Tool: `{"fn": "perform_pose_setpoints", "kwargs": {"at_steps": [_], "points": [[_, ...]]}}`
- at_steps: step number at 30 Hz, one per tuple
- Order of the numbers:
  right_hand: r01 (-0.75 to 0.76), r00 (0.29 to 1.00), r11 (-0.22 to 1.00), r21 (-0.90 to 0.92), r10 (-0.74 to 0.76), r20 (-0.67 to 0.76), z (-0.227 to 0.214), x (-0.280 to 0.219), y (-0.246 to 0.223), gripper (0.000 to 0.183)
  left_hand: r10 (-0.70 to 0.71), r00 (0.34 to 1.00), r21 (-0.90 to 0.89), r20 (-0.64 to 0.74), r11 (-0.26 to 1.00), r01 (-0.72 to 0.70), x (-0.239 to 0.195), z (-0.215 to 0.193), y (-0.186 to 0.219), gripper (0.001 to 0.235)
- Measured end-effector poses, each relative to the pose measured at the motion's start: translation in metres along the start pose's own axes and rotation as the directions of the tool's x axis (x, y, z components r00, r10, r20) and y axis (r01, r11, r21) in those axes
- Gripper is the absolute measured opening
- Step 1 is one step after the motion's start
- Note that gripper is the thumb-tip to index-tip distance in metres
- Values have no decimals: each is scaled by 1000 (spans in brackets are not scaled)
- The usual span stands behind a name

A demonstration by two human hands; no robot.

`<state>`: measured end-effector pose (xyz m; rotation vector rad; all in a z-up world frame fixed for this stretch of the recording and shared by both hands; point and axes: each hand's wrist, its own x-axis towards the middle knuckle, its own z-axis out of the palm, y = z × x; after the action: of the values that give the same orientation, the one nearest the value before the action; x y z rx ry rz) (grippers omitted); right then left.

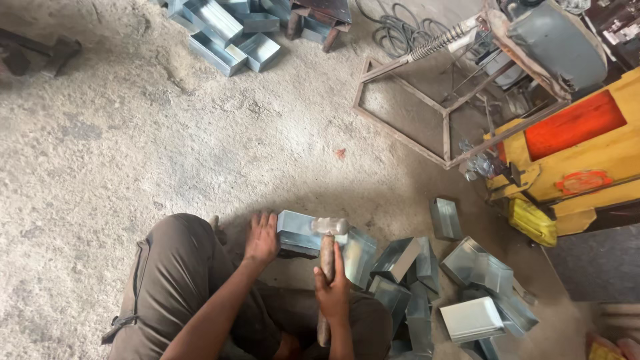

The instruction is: The person uses a hammer to shape and fold the edges of small galvanized metal boxes by striking them against a metal block while sitting on the floor.

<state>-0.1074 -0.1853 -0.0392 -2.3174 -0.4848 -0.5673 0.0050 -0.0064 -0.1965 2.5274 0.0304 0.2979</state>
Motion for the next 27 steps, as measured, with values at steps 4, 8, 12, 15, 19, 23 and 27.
{"fn": "perform_pose_setpoints", "kwargs": {"at_steps": [4,8,12,15,19,23,27], "points": [[-361,928,933,3,358,100,-1,-4,-5,70,-65,988,-57,137,996,73,-11,-2,10,49],[-400,916,900,176,387,103,3,3,-23,71,-9,1000,-91,-21,996,7,-6,-10,12,47],[-608,777,643,465,601,185,-12,18,-47,75,54,979,-169,-196,982,-88,16,-60,34,43],[-530,814,699,480,578,58,-41,30,-67,75,249,959,84,-138,967,-239,34,-124,70,30],[-209,956,867,453,278,-93,-101,67,-73,72,453,891,365,9,828,-425,34,-162,101,19],[-109,934,844,526,267,-236,-117,81,-72,78,448,894,362,9,832,-421,34,-159,104,20],[-285,957,950,125,289,-8,-95,81,-49,83,457,888,373,-40,832,-411,35,-156,102,22]]}}
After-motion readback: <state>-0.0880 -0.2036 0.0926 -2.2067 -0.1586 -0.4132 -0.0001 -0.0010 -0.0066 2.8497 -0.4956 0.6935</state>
